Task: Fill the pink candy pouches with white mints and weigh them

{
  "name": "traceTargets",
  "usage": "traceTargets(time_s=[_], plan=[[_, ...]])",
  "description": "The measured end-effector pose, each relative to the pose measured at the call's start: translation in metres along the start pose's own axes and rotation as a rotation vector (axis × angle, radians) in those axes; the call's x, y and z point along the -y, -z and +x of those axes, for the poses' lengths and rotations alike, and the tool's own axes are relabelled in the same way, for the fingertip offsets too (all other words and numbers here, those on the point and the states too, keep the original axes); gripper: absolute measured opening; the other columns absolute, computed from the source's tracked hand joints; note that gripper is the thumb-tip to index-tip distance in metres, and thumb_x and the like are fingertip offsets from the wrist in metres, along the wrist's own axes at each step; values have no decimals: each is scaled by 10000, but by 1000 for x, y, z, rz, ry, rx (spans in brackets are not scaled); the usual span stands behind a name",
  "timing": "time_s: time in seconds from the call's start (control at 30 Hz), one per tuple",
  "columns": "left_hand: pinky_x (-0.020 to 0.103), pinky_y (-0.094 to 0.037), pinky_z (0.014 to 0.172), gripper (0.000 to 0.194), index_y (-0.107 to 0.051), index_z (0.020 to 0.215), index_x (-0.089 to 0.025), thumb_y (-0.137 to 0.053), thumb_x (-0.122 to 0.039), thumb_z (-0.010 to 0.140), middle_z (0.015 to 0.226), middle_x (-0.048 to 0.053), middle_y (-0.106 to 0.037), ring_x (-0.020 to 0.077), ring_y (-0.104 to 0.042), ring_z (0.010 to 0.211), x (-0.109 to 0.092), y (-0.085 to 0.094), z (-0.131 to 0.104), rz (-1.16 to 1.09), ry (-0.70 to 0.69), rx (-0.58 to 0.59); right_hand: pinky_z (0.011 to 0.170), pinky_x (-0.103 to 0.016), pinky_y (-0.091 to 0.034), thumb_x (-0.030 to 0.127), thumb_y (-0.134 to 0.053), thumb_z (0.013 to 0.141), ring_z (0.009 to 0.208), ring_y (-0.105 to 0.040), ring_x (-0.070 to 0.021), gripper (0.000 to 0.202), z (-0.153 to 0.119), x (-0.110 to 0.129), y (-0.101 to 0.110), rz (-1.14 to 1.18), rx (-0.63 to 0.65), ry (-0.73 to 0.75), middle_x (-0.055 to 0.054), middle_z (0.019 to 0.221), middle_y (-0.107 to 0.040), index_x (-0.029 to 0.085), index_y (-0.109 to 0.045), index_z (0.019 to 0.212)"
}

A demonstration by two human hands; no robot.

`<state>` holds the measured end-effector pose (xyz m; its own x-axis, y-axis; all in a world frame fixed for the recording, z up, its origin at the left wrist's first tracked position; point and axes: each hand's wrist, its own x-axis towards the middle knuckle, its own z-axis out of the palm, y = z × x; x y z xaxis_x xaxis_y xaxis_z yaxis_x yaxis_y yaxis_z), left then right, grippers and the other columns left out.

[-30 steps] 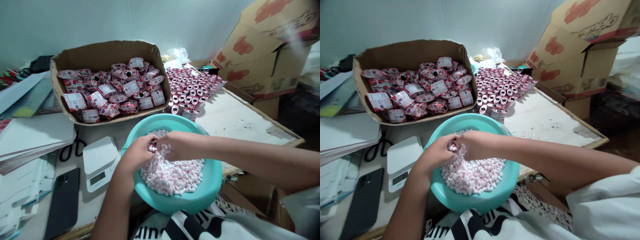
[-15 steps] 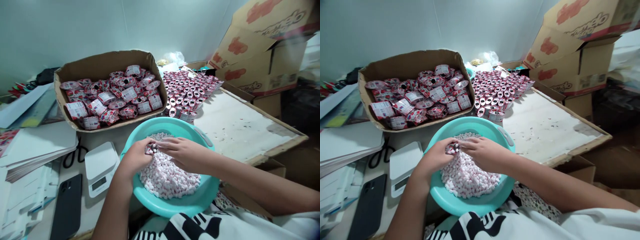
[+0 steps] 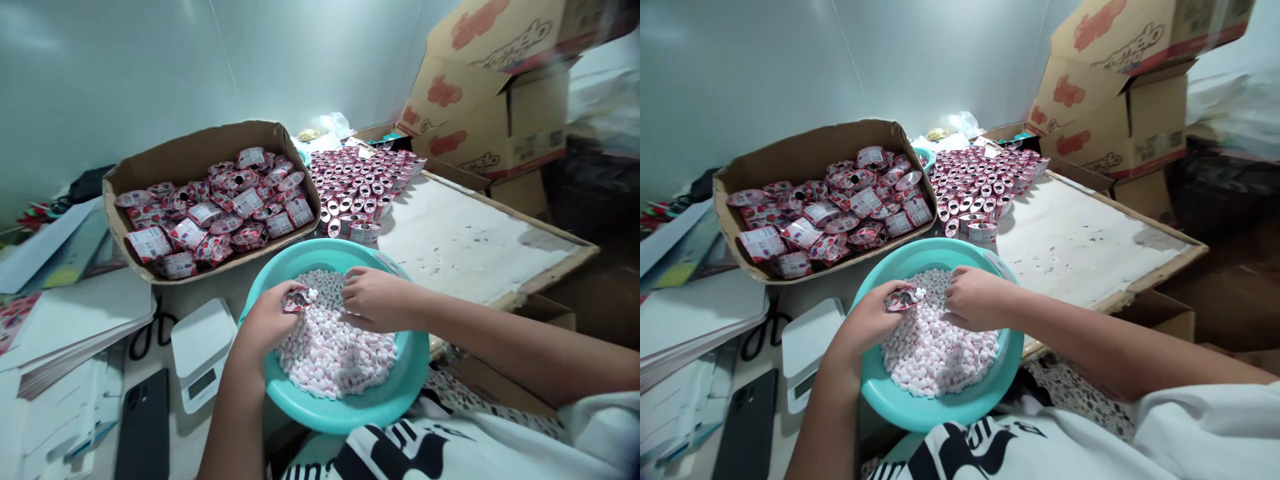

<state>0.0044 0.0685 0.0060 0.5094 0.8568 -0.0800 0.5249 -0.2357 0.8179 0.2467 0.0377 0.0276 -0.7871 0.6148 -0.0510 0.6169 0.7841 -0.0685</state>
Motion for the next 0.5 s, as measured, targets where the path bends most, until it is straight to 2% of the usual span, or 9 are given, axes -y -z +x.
traceTargets(time_s=[0.03,0.1,0.17,0.2,0.23,0.3,0.37,0.43,0.5], plan=[[301,-507,927,540,-677,1206,-220,-563,-60,703,1134,24,-722,209,-668,1027,0,0,0,-8,-2,-5,904,-413,-439,308,-467,989,769,-619,-199,352,-1,0,2,-17,-21,4,-60,780,-704,182,-719,778],[304,-511,924,524,-675,1207,-211,-563,-68,715,1144,35,-721,212,-667,1026,0,0,0,-18,-27,-1,923,-411,-422,310,-497,980,983,-618,-238,276,1,2,3,-47,-105,59,-89,1044,-727,182,-728,1060],[313,-515,921,499,-676,1209,-199,-569,-86,735,1166,54,-718,225,-662,1047,-1,-1,0,-21,-50,4,987,-429,-376,294,-573,934,1227,-527,-279,447,6,6,0,-69,-174,113,-107,1360,-624,200,-588,1370],[317,-518,915,494,-676,1210,-198,-569,-89,739,1167,59,-719,230,-662,1048,0,-1,0,-18,-48,1,988,-430,-362,288,-595,918,1259,-507,-287,515,8,7,-1,-74,-180,116,-109,1416,-587,204,-540,1423],[319,-521,908,499,-679,1206,-199,-566,-84,734,1158,59,-722,233,-663,1045,0,-1,-1,-9,-39,-5,957,-422,-363,292,-597,916,1208,-541,-285,482,9,8,-3,-74,-163,101,-113,1373,-620,195,-572,1388],[320,-520,912,525,-686,1184,-207,-550,-53,701,1127,48,-730,230,-668,1033,1,-1,-1,8,-21,-12,851,-396,-359,330,-530,962,924,-621,-244,271,8,8,-4,-72,-92,41,-95,1045,-740,180,-716,1092],[315,-518,922,546,-693,1155,-213,-527,-26,669,1113,35,-731,222,-671,1026,1,-2,1,12,-25,-11,786,-385,-328,361,-425,1016,712,-575,-202,395,2,7,-1,-85,-60,-20,-54,733,-697,190,-695,783],[307,-517,926,551,-695,1136,-214,-518,-15,653,1119,29,-730,217,-670,1038,0,-3,3,4,-35,-21,777,-383,-307,387,-398,1031,717,-562,-199,442,-2,8,4,-99,-104,-50,-46,710,-674,191,-657,731],[300,-518,926,544,-694,1136,-218,-529,-16,658,1121,25,-731,214,-671,1047,-3,-4,4,-1,-33,-42,792,-379,-304,411,-434,1023,825,-583,-213,376,-3,12,7,-85,-166,-43,-62,865,-705,184,-674,842]])
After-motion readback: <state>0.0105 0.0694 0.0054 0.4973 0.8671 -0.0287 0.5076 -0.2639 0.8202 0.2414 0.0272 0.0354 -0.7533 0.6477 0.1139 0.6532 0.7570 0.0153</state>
